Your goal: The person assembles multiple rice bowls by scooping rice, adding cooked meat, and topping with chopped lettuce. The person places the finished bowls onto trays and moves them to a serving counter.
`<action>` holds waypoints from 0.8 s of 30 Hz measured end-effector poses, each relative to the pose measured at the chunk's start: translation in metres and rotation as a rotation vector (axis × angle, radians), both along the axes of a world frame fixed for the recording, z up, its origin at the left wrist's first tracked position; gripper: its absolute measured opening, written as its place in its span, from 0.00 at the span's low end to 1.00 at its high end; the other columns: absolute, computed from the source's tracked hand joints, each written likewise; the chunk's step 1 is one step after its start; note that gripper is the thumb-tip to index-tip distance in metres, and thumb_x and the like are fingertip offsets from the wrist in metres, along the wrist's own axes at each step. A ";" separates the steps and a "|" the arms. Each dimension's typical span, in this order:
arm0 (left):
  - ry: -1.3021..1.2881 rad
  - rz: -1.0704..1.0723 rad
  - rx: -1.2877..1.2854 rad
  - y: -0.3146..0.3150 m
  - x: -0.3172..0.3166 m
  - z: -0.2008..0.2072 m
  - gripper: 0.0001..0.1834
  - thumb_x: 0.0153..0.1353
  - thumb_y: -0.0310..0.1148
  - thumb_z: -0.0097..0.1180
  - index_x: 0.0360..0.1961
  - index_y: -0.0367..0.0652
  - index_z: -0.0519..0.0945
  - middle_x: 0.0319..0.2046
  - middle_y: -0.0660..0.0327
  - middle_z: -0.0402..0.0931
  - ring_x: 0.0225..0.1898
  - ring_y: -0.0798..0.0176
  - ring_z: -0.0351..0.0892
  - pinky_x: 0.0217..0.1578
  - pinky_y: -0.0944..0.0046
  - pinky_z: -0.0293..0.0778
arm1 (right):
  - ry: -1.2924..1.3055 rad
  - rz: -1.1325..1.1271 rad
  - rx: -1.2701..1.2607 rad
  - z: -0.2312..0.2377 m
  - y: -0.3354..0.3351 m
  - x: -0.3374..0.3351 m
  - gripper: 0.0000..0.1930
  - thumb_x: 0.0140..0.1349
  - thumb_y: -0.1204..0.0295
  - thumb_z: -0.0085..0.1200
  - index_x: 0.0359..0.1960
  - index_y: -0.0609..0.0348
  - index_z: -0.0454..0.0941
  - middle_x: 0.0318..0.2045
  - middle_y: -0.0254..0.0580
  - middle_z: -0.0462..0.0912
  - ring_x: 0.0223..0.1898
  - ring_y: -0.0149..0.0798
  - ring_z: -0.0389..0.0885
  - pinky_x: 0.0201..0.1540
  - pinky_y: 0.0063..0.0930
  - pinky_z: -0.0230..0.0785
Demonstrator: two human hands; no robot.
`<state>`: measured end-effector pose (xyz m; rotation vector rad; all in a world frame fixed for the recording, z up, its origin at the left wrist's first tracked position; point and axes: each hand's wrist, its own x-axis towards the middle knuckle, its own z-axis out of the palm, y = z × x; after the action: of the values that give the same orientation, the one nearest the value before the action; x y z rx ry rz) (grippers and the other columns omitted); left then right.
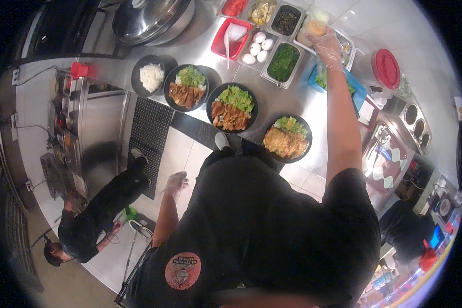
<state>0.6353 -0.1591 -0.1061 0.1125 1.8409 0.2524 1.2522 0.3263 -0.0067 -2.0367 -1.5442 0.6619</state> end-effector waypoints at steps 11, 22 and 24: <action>-0.040 0.024 0.033 -0.002 0.019 -0.001 0.23 0.67 0.40 0.61 0.56 0.35 0.79 0.35 0.54 0.82 0.28 0.62 0.80 0.29 0.65 0.73 | 0.306 0.048 -0.004 0.032 -0.095 -0.016 0.21 0.64 0.56 0.59 0.48 0.60 0.84 0.46 0.57 0.86 0.50 0.48 0.86 0.54 0.43 0.75; -0.006 -0.056 0.148 0.023 0.017 0.015 0.25 0.69 0.43 0.59 0.59 0.35 0.77 0.36 0.55 0.81 0.32 0.61 0.80 0.32 0.64 0.74 | -0.379 0.355 -0.398 -0.018 -0.112 -0.113 0.15 0.66 0.62 0.52 0.44 0.58 0.85 0.48 0.56 0.85 0.51 0.56 0.84 0.55 0.48 0.76; -0.011 -0.054 0.112 0.008 0.007 0.000 0.25 0.69 0.42 0.58 0.59 0.35 0.76 0.36 0.54 0.81 0.32 0.61 0.80 0.32 0.64 0.74 | -0.398 0.360 -0.409 -0.019 -0.112 -0.106 0.14 0.66 0.64 0.51 0.44 0.58 0.85 0.49 0.55 0.85 0.52 0.57 0.84 0.55 0.48 0.76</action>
<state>0.6428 -0.1507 -0.1066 0.2380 1.8104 0.3177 1.1462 0.2139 -0.0259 -2.3091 -2.1915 0.7922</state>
